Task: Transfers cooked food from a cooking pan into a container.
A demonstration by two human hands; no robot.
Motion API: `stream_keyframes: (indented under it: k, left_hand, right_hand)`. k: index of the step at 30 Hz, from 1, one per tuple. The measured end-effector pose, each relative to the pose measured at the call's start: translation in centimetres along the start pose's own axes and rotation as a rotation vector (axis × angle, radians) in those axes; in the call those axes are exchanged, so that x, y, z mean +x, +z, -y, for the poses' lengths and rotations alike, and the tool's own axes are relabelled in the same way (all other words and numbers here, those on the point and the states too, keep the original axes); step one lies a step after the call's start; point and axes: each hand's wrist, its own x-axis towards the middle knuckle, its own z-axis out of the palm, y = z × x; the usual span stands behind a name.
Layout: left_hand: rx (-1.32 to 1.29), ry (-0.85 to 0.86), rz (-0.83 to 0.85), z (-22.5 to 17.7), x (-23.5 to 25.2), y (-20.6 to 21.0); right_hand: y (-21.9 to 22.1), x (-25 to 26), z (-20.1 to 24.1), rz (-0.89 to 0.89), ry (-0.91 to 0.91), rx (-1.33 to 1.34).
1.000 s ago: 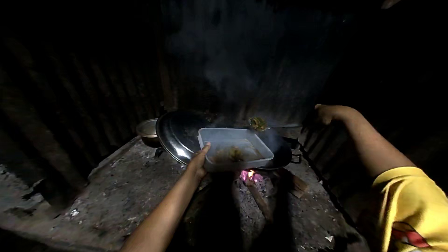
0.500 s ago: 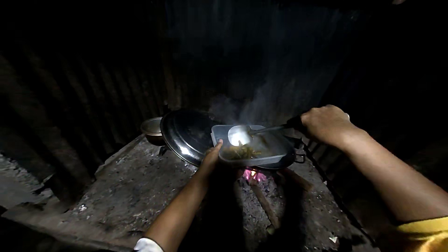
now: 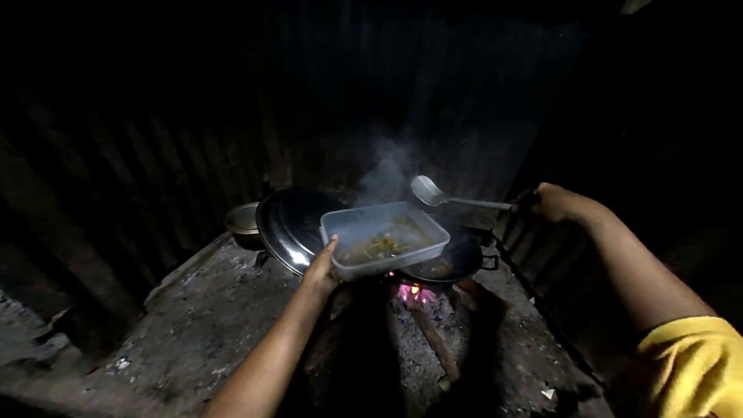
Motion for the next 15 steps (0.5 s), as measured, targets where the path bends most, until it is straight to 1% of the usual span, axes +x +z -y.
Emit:
stream_keyframes:
  k: [1,3,5,8,12,13,15]
  left_hand:
    - [-0.012,0.016,-0.028,-0.4,-0.2,-0.1]
    - [-0.032,0.034,-0.062,-1.3,-0.6,-0.4]
    - [-0.042,0.047,-0.077,-2.1,-1.1,-0.7]
    - [-0.053,0.062,-0.082,-3.3,-2.2,-1.0]
    - [-0.049,0.090,-0.092,-4.4,-2.8,-1.9]
    - [-0.056,0.094,-0.089,-4.6,-2.8,-2.3]
    - [-0.072,0.104,-0.085,-4.9,-3.1,-2.7]
  right_hand:
    - [0.6,0.2,0.0,-0.022,0.069,-0.064]
    - [2.1,-1.2,2.2,-0.012,0.222,-0.208]
    - [5.3,-1.3,3.7,-0.009,0.277,-0.338]
    - [10.8,-0.1,4.5,0.057,0.276,-0.488]
    - [16.7,2.3,3.8,0.104,0.242,-0.663]
    - [18.0,2.6,3.8,0.093,0.235,-0.649]
    - [20.6,3.4,3.7,0.005,0.208,-0.499]
